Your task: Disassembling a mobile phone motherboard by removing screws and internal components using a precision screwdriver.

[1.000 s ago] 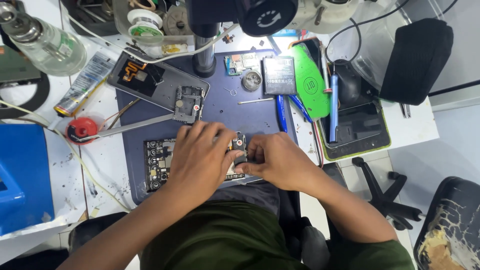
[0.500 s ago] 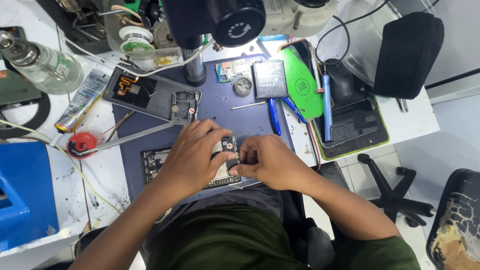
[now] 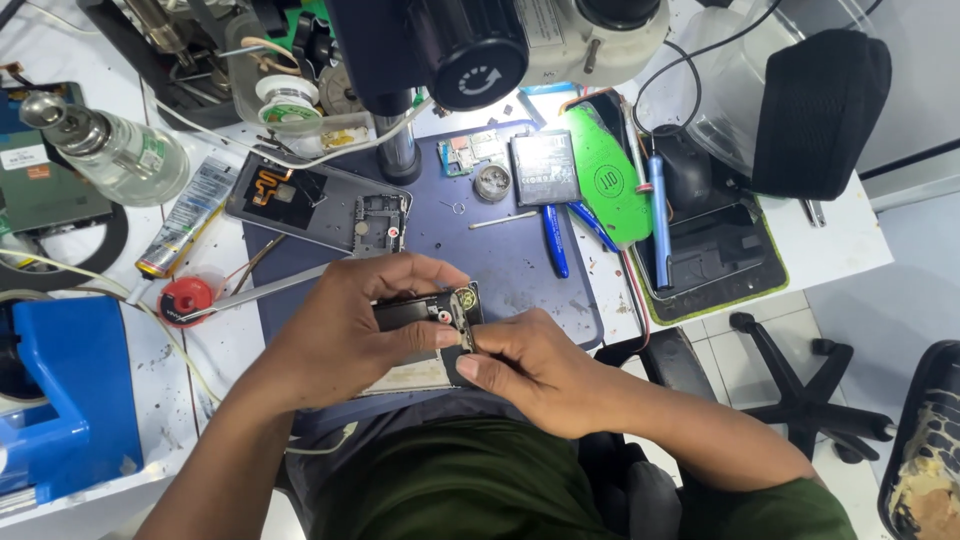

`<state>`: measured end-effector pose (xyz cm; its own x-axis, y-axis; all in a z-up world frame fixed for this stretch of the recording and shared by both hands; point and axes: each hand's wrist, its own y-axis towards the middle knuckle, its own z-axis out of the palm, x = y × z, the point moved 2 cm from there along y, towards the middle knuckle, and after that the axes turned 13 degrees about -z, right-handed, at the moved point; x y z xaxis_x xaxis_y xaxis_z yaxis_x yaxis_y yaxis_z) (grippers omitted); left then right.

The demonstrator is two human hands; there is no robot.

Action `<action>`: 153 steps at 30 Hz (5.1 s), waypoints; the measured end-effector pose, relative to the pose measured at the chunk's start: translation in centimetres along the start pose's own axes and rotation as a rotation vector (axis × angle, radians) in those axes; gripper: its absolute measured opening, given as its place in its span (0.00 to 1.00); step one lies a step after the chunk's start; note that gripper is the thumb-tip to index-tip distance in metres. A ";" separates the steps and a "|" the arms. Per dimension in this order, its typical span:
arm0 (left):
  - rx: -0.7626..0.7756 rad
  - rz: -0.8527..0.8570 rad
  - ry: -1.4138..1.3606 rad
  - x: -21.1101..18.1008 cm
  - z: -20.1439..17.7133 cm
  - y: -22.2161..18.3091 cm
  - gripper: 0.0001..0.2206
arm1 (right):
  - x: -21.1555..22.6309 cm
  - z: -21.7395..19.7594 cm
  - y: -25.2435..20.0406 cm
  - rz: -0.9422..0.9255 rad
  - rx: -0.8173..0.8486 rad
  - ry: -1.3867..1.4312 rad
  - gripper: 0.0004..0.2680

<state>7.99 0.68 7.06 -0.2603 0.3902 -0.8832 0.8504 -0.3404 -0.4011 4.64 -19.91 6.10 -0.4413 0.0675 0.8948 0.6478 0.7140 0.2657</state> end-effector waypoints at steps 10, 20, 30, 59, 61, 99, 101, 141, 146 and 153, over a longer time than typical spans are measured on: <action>0.061 0.052 -0.029 -0.5 0.1 -0.1 0.16 | -0.2 1.1 -0.8 -0.079 -0.125 0.007 0.15; 0.052 -0.092 0.450 0.4 2.3 2.0 0.16 | -1.6 -9.6 -1.3 0.327 -0.106 -0.677 0.09; -0.171 0.219 0.684 3.9 3.2 3.2 0.31 | -5.1 -17.8 -4.2 0.504 -0.327 -1.009 0.03; -0.594 0.770 0.878 7.5 6.2 -3.0 0.16 | -3.4 -3.9 7.1 -0.015 -0.589 -0.008 0.13; -0.617 0.783 0.853 7.5 6.2 -3.1 0.16 | -4.2 -2.4 8.1 -0.042 -0.599 -0.052 0.11; -0.632 0.618 0.526 7.3 6.5 -2.3 0.10 | -1.3 -1.0 -3.0 -0.084 -0.522 0.095 0.12; -0.621 0.624 0.510 7.2 6.4 -2.3 0.06 | -1.4 -0.9 -3.0 -0.075 -0.529 0.094 0.12; -0.668 0.751 0.817 6.5 6.5 -2.7 0.14 | 2.7 -2.9 -0.9 -0.056 -0.143 -0.665 0.10; -0.685 0.783 0.837 6.8 6.7 -2.5 0.12 | 1.7 -2.7 -0.8 -0.065 -0.107 -0.682 0.10; -0.681 0.785 0.829 6.8 6.6 -2.6 0.11 | 1.9 -2.7 0.8 -0.137 0.103 -0.599 0.07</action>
<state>0.99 -1.47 0.51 0.5487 0.7736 -0.3170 0.7670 -0.3149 0.5591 5.97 -21.07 9.00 -0.8072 0.3287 0.4904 0.5107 0.8055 0.3007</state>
